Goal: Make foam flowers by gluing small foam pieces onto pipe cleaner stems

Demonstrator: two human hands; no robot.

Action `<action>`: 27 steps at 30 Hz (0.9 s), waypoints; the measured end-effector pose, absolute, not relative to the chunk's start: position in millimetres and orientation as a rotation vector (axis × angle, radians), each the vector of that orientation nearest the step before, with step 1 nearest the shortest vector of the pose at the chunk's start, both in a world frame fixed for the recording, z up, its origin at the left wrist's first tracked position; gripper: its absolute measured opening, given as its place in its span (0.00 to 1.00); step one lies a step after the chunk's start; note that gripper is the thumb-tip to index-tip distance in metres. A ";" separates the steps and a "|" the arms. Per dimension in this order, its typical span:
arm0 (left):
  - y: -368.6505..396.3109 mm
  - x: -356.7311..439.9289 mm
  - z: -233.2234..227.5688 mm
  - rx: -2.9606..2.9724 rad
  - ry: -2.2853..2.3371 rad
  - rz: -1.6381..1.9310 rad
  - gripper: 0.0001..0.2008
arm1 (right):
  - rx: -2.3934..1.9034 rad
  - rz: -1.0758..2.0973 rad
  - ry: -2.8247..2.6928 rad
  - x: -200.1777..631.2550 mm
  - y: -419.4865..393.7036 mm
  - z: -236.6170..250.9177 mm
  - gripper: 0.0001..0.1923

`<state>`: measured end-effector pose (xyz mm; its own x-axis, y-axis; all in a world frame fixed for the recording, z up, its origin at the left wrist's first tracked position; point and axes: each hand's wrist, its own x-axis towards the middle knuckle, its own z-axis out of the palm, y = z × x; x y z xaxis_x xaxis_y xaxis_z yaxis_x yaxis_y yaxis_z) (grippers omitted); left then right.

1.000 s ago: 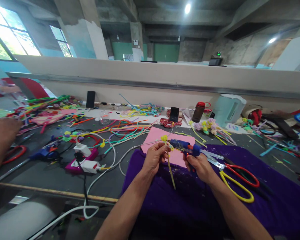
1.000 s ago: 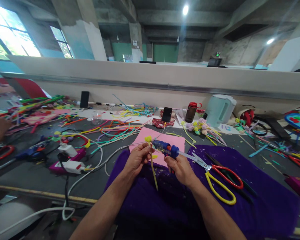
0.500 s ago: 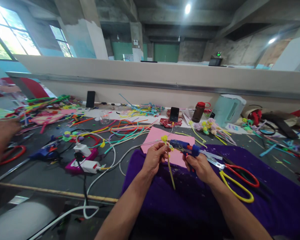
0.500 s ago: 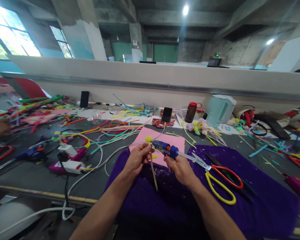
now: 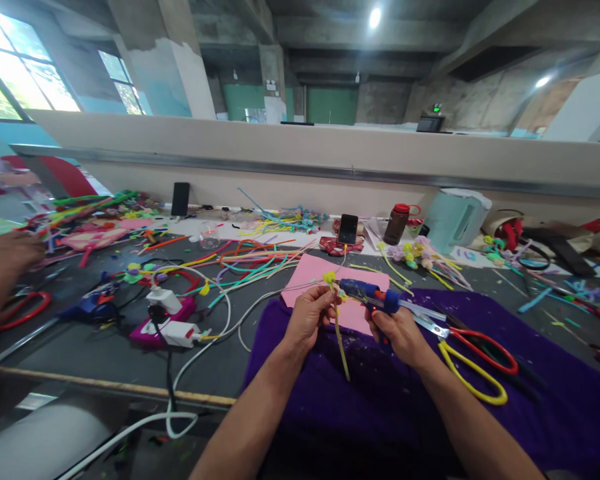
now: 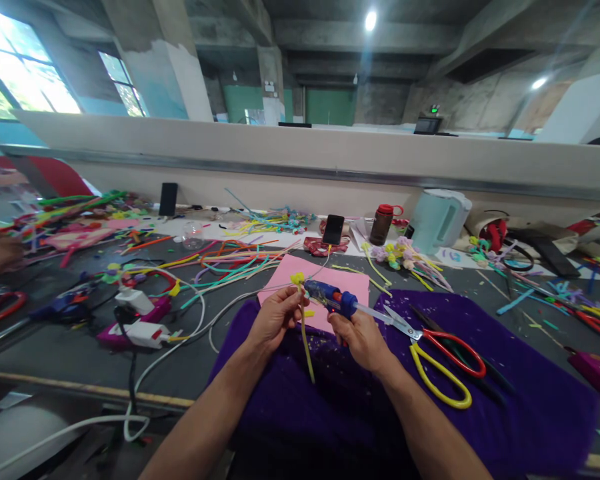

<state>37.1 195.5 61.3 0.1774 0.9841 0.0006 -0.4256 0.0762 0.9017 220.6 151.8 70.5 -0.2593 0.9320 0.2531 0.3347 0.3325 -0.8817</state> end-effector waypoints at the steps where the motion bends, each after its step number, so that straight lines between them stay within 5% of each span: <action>1: 195.6 37.0 61.4 0.925 0.772 1.237 0.13 | -1.128 0.920 -1.781 220.2 151.6 70.9 0.20; 27: 196.2 36.1 61.6 0.908 0.787 1.246 0.14 | -1.127 0.863 -1.755 222.7 150.9 68.4 0.21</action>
